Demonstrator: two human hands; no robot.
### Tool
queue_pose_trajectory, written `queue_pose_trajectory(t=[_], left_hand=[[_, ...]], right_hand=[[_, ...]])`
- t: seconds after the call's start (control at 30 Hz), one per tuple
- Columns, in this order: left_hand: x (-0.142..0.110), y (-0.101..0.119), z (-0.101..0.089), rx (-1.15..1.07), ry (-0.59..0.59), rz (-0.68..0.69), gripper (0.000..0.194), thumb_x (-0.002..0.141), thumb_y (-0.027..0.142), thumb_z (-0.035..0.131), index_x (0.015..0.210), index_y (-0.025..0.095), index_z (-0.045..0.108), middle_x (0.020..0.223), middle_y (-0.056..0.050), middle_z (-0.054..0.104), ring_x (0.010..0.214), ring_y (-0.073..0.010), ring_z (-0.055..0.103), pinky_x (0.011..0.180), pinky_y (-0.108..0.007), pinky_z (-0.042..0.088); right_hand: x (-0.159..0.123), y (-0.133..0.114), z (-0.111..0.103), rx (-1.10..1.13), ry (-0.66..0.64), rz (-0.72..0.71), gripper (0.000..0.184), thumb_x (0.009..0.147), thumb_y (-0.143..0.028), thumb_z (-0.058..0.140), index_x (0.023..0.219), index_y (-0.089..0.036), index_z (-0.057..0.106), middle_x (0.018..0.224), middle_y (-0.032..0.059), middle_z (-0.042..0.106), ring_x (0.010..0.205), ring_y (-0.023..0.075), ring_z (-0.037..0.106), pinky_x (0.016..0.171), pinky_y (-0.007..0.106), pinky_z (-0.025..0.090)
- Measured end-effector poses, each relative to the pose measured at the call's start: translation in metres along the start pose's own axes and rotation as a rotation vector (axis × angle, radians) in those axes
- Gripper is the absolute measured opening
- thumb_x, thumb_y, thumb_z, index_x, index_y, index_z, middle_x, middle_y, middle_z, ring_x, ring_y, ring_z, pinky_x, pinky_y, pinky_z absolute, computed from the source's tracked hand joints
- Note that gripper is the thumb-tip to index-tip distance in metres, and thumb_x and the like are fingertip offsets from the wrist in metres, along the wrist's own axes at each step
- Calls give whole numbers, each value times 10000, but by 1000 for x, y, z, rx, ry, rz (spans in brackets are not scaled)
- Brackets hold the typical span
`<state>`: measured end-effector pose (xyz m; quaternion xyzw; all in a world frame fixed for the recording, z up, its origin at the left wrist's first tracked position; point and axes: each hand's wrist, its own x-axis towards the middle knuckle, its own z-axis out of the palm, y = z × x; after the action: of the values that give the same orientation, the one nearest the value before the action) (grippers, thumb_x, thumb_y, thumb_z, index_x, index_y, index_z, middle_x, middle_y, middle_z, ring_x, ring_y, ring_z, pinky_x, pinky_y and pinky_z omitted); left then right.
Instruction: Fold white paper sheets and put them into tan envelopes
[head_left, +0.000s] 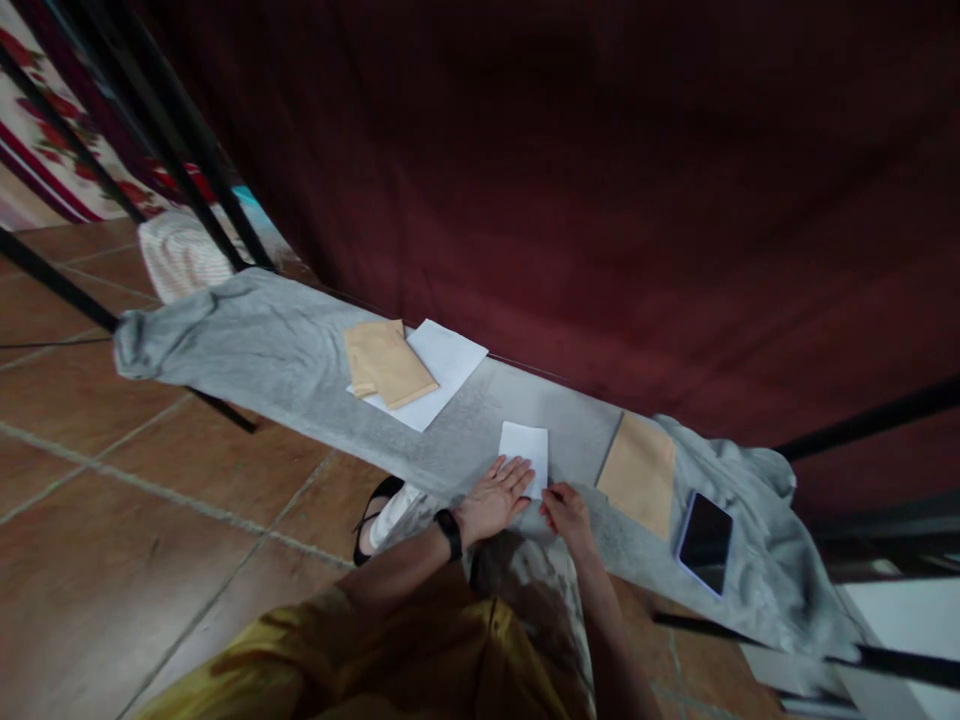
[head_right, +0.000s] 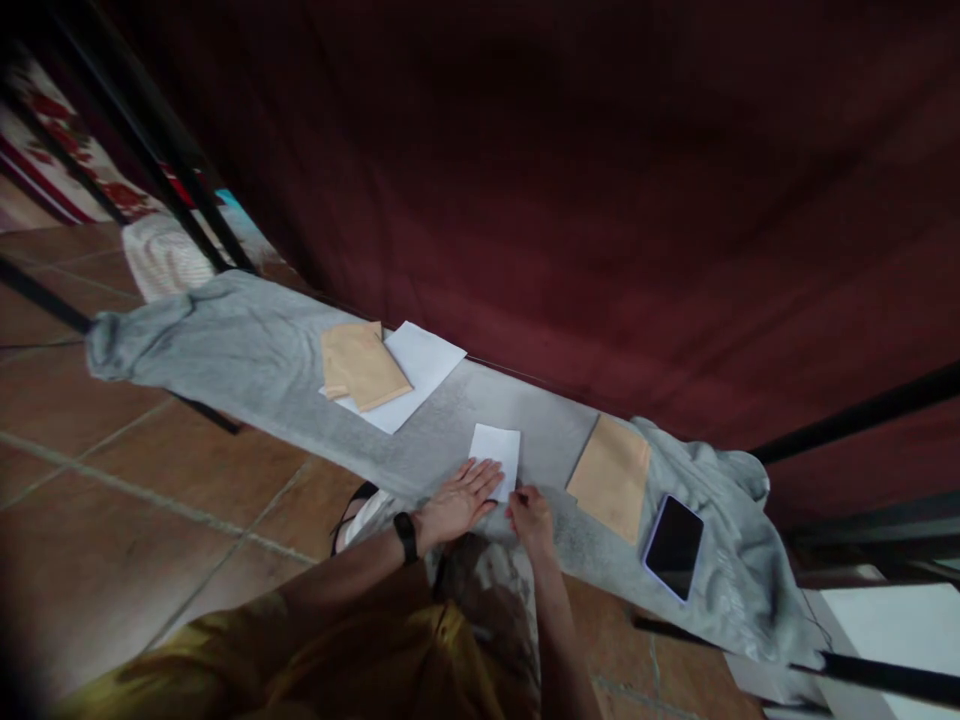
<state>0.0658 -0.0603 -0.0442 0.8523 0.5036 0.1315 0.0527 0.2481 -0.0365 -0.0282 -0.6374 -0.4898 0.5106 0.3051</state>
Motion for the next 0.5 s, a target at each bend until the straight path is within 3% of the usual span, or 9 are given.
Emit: queue_pose_trajectory(t=[0.13, 0.23, 0.37, 0.5], left_hand=[[3, -2, -6, 9, 10, 60, 489, 1039, 345, 447, 1482, 139, 470, 1591, -123, 438, 1524, -217, 311, 1283, -432, 151], [5, -1, -12, 11, -12, 105, 482, 1039, 289, 433, 1492, 127, 447, 1612, -121, 403, 1529, -220, 299, 1285, -433, 145], [5, 1, -24, -4, -71, 51, 504, 1019, 126, 340, 1506, 211, 438, 1619, -65, 405, 1515, -204, 333, 1257, -441, 224], [1, -2, -39, -17, -107, 99, 488, 1022, 123, 329, 1456, 255, 511, 1568, -55, 486, 1472, -219, 407, 1199, -424, 319]], right_hand=[[-7, -1, 4, 52, -79, 12, 212, 683, -425, 649, 647, -221, 604, 517, -22, 629, 365, 106, 451, 370, 226, 310], [-15, 0, 11, 146, -66, 13, 290, 688, -500, 654, 723, -215, 616, 597, 1, 672, 422, 114, 492, 402, 231, 360], [-26, 3, 20, 274, -56, 15, 374, 681, -552, 682, 821, -209, 628, 709, 20, 706, 487, 117, 533, 450, 236, 400], [-29, 6, 25, 389, -64, 39, 358, 672, -502, 734, 816, -190, 635, 760, 58, 716, 533, 127, 569, 462, 243, 406]])
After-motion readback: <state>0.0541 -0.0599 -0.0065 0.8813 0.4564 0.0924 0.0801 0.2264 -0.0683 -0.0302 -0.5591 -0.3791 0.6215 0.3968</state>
